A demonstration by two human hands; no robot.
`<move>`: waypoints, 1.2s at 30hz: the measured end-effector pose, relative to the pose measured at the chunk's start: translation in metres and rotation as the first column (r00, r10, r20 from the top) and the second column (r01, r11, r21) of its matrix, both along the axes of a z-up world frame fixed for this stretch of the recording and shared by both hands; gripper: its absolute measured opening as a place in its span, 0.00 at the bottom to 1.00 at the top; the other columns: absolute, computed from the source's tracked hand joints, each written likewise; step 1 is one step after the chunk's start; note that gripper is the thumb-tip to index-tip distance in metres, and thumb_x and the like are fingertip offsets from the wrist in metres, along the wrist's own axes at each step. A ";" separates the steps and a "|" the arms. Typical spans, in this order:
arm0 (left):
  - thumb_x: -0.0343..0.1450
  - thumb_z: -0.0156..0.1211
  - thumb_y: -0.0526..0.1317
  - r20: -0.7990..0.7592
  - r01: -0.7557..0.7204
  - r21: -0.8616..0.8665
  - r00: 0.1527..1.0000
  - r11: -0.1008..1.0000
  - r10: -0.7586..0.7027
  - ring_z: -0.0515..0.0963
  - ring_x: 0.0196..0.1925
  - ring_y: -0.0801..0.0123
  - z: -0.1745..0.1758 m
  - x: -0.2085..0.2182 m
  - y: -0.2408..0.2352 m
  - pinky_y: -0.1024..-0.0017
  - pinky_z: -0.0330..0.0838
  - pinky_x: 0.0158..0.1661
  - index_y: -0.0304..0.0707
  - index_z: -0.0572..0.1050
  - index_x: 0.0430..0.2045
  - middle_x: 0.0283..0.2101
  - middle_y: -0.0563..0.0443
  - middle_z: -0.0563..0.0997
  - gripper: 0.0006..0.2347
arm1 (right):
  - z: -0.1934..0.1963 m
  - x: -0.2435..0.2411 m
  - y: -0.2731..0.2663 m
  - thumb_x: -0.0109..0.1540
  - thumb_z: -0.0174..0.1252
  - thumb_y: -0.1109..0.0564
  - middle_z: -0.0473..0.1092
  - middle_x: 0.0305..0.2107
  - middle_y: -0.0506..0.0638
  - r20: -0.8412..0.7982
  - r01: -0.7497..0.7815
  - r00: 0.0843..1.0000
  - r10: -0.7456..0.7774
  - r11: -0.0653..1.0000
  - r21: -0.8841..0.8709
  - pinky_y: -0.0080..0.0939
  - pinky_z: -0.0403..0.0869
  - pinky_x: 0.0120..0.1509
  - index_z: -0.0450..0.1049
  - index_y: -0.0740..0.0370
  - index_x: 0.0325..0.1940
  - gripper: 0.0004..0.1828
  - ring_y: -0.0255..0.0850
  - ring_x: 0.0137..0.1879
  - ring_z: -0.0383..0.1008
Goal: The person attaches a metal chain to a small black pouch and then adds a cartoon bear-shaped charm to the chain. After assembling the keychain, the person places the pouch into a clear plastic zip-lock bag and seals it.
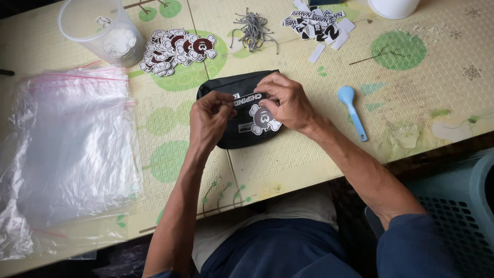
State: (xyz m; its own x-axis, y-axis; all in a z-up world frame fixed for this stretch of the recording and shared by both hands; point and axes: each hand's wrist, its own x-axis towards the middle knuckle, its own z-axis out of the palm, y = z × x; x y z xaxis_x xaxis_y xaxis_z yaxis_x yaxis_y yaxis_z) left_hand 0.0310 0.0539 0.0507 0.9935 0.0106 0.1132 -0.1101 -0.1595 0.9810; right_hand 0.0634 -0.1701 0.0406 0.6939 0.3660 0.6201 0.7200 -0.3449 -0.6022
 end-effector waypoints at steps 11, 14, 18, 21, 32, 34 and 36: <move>0.69 0.59 0.27 -0.046 -0.010 -0.126 0.999 0.992 0.004 0.84 0.33 0.69 0.000 -0.004 0.016 0.76 0.85 0.36 0.23 0.80 0.40 0.32 0.39 0.81 0.08 | -0.008 -0.002 0.011 0.64 0.64 0.64 0.72 0.39 0.53 0.245 0.058 0.970 -0.011 0.981 -0.184 0.46 0.78 0.47 0.79 0.62 0.41 0.02 0.51 0.43 0.79; 0.69 0.61 0.28 -0.015 -0.042 -0.072 0.999 0.997 0.041 0.84 0.33 0.66 0.004 -0.004 0.025 0.71 0.85 0.36 0.20 0.78 0.43 0.32 0.36 0.81 0.10 | -0.012 0.002 0.013 0.67 0.61 0.60 0.71 0.37 0.49 0.387 0.150 0.922 -0.030 0.947 -0.284 0.42 0.77 0.48 0.78 0.57 0.41 0.01 0.45 0.42 0.77; 0.67 0.70 0.33 0.177 -0.157 0.214 0.977 0.964 0.120 0.84 0.29 0.67 -0.003 0.005 0.039 0.71 0.82 0.30 0.29 0.80 0.40 0.29 0.42 0.83 0.10 | -0.009 0.006 0.025 0.67 0.60 0.58 0.71 0.36 0.44 0.425 0.190 0.904 -0.043 0.931 -0.311 0.41 0.72 0.46 0.77 0.53 0.38 0.03 0.41 0.41 0.74; 0.67 0.73 0.38 0.280 -0.288 0.341 0.940 0.895 0.196 0.83 0.31 0.66 -0.015 0.010 0.049 0.70 0.78 0.30 0.35 0.81 0.38 0.29 0.46 0.83 0.10 | -0.012 0.009 0.030 0.66 0.61 0.58 0.71 0.36 0.43 0.365 0.169 0.930 -0.039 0.928 -0.332 0.41 0.72 0.46 0.77 0.51 0.37 0.04 0.42 0.42 0.73; 0.71 0.69 0.40 0.204 -0.243 0.341 0.962 0.908 0.181 0.83 0.46 0.46 -0.035 -0.004 0.052 0.61 0.79 0.40 0.37 0.82 0.44 0.45 0.38 0.77 0.10 | -0.033 0.033 0.001 0.66 0.63 0.57 0.74 0.36 0.44 0.209 0.191 0.970 -0.125 0.922 -0.336 0.43 0.74 0.49 0.80 0.51 0.40 0.02 0.44 0.45 0.76; 0.70 0.70 0.40 0.216 -0.228 0.373 0.964 0.899 0.155 0.82 0.48 0.42 -0.039 -0.003 0.051 0.56 0.77 0.43 0.34 0.80 0.47 0.50 0.35 0.74 0.14 | -0.043 0.057 -0.027 0.64 0.65 0.59 0.74 0.35 0.51 0.238 0.335 0.936 -0.261 0.870 -0.363 0.50 0.76 0.48 0.80 0.55 0.42 0.03 0.52 0.43 0.76; 0.69 0.69 0.40 0.178 -0.228 0.389 0.969 0.893 0.170 0.79 0.45 0.54 -0.039 -0.003 0.049 0.63 0.75 0.42 0.38 0.80 0.46 0.51 0.41 0.74 0.14 | -0.029 0.072 -0.054 0.67 0.63 0.60 0.74 0.33 0.52 0.279 0.464 0.883 -0.376 0.783 -0.414 0.46 0.73 0.40 0.80 0.60 0.41 0.02 0.48 0.38 0.73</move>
